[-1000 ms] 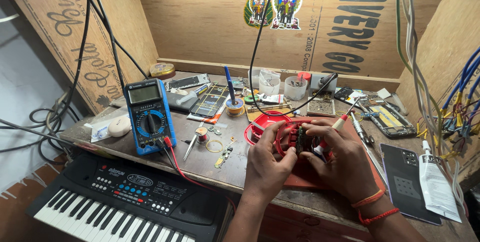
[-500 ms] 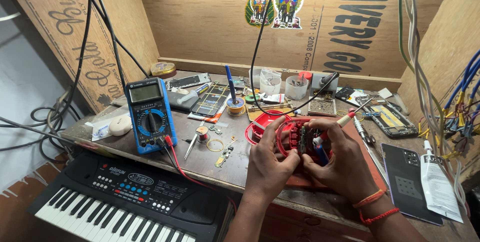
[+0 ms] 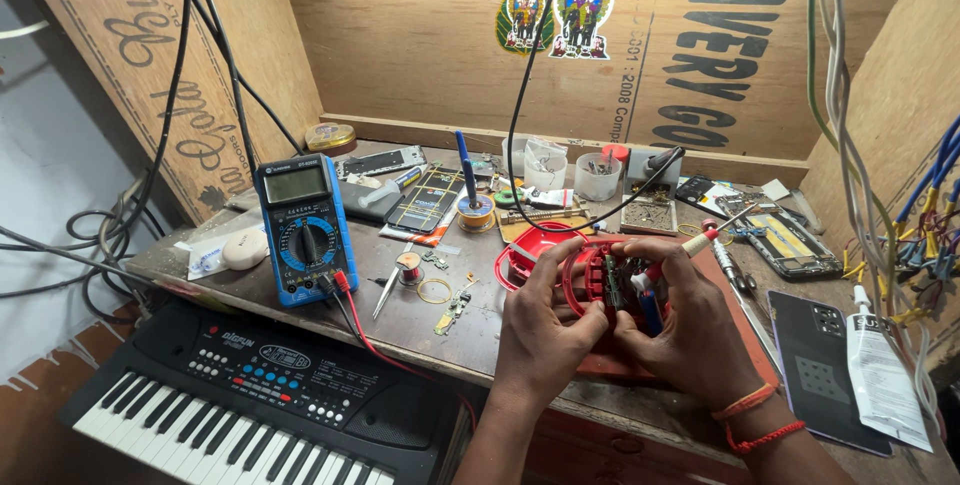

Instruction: The person repairs a small red portable speaker at a cluttered workbench. They open the speaker housing, work on the internal circuit board and speaker driver with a screwdriver, handle small components, and reassemble the red plastic shell, pressing the halves back together.

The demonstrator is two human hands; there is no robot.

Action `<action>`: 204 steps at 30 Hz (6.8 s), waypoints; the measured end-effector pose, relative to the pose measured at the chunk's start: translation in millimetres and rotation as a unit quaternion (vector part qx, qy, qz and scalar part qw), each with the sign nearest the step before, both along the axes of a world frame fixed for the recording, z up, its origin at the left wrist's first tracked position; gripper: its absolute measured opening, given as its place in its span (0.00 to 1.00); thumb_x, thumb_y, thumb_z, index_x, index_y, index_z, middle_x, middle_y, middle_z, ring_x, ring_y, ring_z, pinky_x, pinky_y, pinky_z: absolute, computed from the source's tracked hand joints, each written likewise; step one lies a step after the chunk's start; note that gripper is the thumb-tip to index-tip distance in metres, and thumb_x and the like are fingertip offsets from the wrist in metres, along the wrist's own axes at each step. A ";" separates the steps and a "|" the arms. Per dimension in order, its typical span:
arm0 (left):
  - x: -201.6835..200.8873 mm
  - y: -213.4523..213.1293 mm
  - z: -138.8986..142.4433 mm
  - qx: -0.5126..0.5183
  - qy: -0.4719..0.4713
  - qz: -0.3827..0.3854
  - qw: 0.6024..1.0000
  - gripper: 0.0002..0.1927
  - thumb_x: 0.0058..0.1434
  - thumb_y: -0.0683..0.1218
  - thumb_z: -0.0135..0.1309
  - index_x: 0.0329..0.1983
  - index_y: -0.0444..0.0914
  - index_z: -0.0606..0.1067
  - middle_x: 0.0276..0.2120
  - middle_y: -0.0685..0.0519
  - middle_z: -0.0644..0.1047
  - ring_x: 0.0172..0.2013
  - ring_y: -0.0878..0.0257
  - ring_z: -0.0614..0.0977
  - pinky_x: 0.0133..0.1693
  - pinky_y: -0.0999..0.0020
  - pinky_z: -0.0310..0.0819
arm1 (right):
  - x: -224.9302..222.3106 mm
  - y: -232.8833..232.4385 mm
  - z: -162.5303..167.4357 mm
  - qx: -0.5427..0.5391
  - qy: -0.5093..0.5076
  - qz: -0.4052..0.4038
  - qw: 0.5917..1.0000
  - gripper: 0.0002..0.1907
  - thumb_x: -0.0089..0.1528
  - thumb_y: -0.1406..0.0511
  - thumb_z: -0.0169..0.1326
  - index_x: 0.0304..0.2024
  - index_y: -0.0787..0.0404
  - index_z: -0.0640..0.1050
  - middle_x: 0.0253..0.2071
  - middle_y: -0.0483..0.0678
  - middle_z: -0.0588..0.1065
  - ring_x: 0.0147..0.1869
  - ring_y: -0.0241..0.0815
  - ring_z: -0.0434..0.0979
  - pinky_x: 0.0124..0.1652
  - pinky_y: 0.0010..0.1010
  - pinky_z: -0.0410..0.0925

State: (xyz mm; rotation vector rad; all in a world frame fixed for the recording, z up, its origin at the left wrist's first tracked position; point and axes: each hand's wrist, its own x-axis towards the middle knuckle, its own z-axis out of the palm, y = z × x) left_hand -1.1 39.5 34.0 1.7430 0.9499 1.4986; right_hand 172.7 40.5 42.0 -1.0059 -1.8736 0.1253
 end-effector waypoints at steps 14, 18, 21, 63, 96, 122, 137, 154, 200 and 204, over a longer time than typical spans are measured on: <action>-0.2 -1.6 2.6 0.002 -0.002 0.007 1.000 0.34 0.53 0.37 0.56 0.67 0.37 0.66 0.48 0.44 0.82 0.45 0.60 0.88 0.45 0.68 0.83 | -0.1 1.1 0.1 0.032 -0.009 0.005 0.999 0.34 0.46 0.75 0.57 0.56 0.59 0.68 0.54 0.52 0.76 0.55 0.48 0.79 0.53 0.37 0.71; 0.2 -1.5 1.8 -0.014 -0.009 0.006 1.000 0.34 0.53 0.38 0.56 0.66 0.37 0.66 0.49 0.44 0.81 0.46 0.60 0.88 0.45 0.68 0.83 | 0.0 1.4 -1.4 0.070 0.004 -0.015 0.997 0.33 0.47 0.77 0.53 0.57 0.61 0.67 0.52 0.52 0.78 0.52 0.48 0.79 0.52 0.36 0.70; 1.4 -0.8 1.0 -0.016 -0.006 0.014 1.000 0.34 0.52 0.38 0.57 0.65 0.37 0.67 0.49 0.43 0.81 0.46 0.60 0.88 0.45 0.68 0.83 | 4.1 -0.4 -2.5 0.029 0.038 -0.110 0.993 0.29 0.49 0.77 0.53 0.55 0.60 0.71 0.43 0.52 0.79 0.44 0.45 0.80 0.46 0.35 0.72; -1.6 -4.0 1.9 0.064 0.065 0.062 0.994 0.27 0.52 0.37 0.53 0.58 0.42 0.77 0.44 0.46 0.79 0.42 0.56 0.85 0.43 0.64 0.82 | 6.3 2.9 -3.9 0.042 0.098 -0.120 0.987 0.16 0.54 0.73 0.59 0.44 0.62 0.74 0.34 0.46 0.81 0.38 0.35 0.82 0.40 0.27 0.75; 3.4 -0.6 -6.2 0.042 0.137 0.083 0.986 0.13 0.52 0.50 0.65 0.40 0.41 0.85 0.63 0.36 0.67 0.61 0.43 0.75 0.57 0.52 0.72 | 29.4 21.9 -19.6 -0.068 0.327 0.017 0.942 0.08 0.61 0.76 0.58 0.42 0.69 0.73 0.35 0.53 0.79 0.36 0.37 0.80 0.37 0.27 0.76; 4.2 -2.4 0.7 0.014 0.128 0.070 0.989 0.14 0.60 0.51 0.58 0.39 0.36 0.80 0.60 0.36 0.69 0.43 0.50 0.85 0.45 0.59 0.81 | 27.3 11.1 -9.2 -0.037 0.359 0.003 0.933 0.29 0.74 0.48 0.36 0.53 0.66 0.73 0.22 0.47 0.70 0.23 0.33 0.70 0.26 0.25 0.66; 5.5 0.7 -3.5 0.021 0.131 0.071 0.989 0.14 0.57 0.50 0.58 0.38 0.34 0.80 0.62 0.35 0.66 0.44 0.52 0.85 0.44 0.61 0.82 | 30.2 13.6 -14.9 0.044 0.390 -0.075 0.916 0.30 0.77 0.51 0.40 0.33 0.69 0.75 0.22 0.46 0.70 0.21 0.30 0.63 0.22 0.24 0.60; 5.4 4.3 -7.5 0.026 0.109 0.079 0.991 0.14 0.66 0.50 0.49 0.36 0.34 0.74 0.47 0.44 0.73 0.40 0.53 0.82 0.42 0.56 0.78 | 31.3 16.3 -15.5 0.032 0.396 -0.089 0.913 0.30 0.77 0.52 0.40 0.30 0.67 0.75 0.20 0.45 0.68 0.19 0.31 0.63 0.21 0.25 0.59; 6.4 7.5 -8.8 0.029 0.035 0.109 0.993 0.18 0.74 0.55 0.41 0.38 0.36 0.70 0.25 0.48 0.76 0.26 0.56 0.80 0.31 0.57 0.73 | 17.0 18.1 -9.6 -0.153 0.170 -0.083 0.970 0.17 0.57 0.71 0.63 0.48 0.64 0.76 0.45 0.48 0.83 0.45 0.31 0.79 0.45 0.24 0.76; 6.1 7.4 -8.8 0.030 0.032 0.112 0.993 0.17 0.74 0.54 0.41 0.39 0.35 0.69 0.25 0.47 0.76 0.27 0.54 0.80 0.32 0.56 0.73 | 16.3 17.6 -7.9 -0.150 0.188 -0.069 0.968 0.17 0.57 0.71 0.62 0.48 0.64 0.75 0.46 0.49 0.82 0.47 0.33 0.81 0.46 0.26 0.77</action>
